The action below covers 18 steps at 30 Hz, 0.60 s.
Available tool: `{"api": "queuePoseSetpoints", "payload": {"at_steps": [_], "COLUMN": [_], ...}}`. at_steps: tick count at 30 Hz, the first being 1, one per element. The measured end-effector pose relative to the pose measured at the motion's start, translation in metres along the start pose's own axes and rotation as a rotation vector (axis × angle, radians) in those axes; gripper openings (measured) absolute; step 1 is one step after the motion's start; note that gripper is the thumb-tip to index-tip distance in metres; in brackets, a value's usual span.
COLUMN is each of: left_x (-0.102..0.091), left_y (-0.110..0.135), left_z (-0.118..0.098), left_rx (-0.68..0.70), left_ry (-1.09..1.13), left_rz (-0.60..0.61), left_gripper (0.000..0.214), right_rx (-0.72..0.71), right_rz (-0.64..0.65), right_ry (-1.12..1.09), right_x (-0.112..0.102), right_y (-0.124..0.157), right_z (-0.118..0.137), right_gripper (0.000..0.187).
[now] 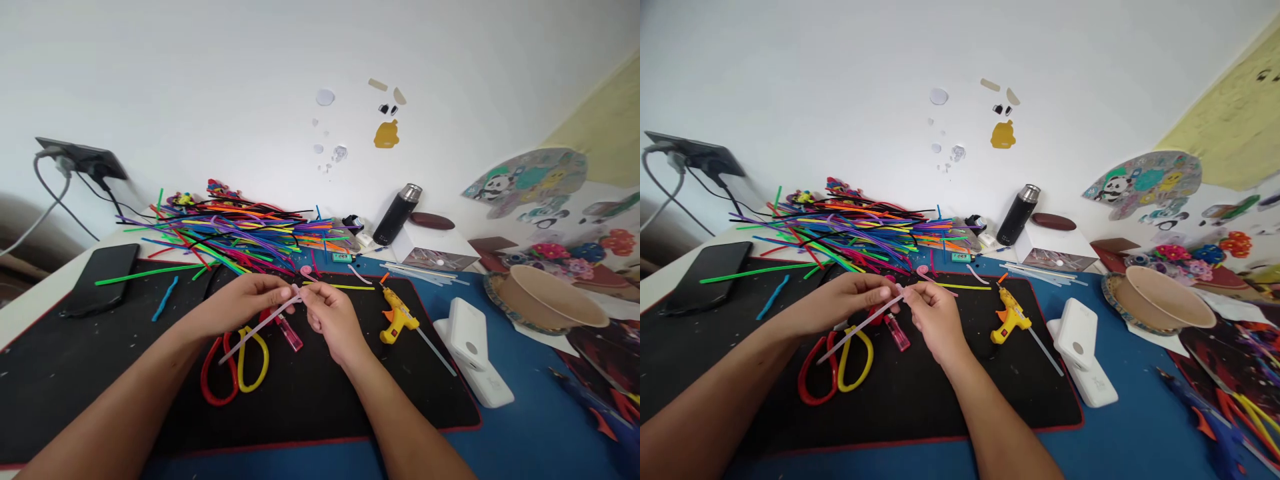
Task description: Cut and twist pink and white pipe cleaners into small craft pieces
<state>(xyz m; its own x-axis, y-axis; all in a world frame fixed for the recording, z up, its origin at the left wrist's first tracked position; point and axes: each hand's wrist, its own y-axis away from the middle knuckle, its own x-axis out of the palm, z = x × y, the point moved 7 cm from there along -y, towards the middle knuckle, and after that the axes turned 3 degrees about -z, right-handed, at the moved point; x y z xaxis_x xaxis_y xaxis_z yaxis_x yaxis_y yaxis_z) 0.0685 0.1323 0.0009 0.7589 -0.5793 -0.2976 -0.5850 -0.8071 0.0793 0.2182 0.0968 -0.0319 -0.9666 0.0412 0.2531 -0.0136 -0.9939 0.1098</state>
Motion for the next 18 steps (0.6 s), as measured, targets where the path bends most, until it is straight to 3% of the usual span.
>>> {"api": "queuePoseSetpoints", "payload": {"at_steps": [3,5,8,10,12,15,18], "left_x": [0.012,0.011,-0.009,-0.03,-0.043,-0.048,-0.043], "left_y": [0.002,0.003,0.0,0.0,0.001,0.001,0.0], "left_z": [0.002,0.003,0.005,0.006,0.009,0.014,0.011], "left_rx": [-0.026,-0.044,-0.03,0.003,0.012,-0.007,0.008], "left_ry": [-0.008,0.012,-0.002,0.017,0.039,0.042,0.065], "left_rz": [0.113,0.121,-0.054,-0.253,-0.38,-0.415,-0.381], "left_gripper": [0.045,0.042,0.04,0.044,0.045,0.048,0.048], "right_rx": [-0.009,-0.018,-0.096,-0.174,-0.194,-0.191,-0.204], "right_rz": [-0.013,-0.002,0.041,0.067,0.102,0.132,0.169], "right_ry": [0.024,0.073,0.341,0.652,0.973,1.277,1.361], "right_x": [-0.002,-0.004,-0.004,0.0,0.006,0.014,0.02], "right_y": [-0.002,-0.003,-0.002,0.002,0.007,0.013,0.016], "right_z": [-0.003,-0.003,0.001,0.004,0.0,-0.006,-0.01], "right_gripper": [0.033,0.035,0.034,0.028,0.021,0.018,0.021]}}
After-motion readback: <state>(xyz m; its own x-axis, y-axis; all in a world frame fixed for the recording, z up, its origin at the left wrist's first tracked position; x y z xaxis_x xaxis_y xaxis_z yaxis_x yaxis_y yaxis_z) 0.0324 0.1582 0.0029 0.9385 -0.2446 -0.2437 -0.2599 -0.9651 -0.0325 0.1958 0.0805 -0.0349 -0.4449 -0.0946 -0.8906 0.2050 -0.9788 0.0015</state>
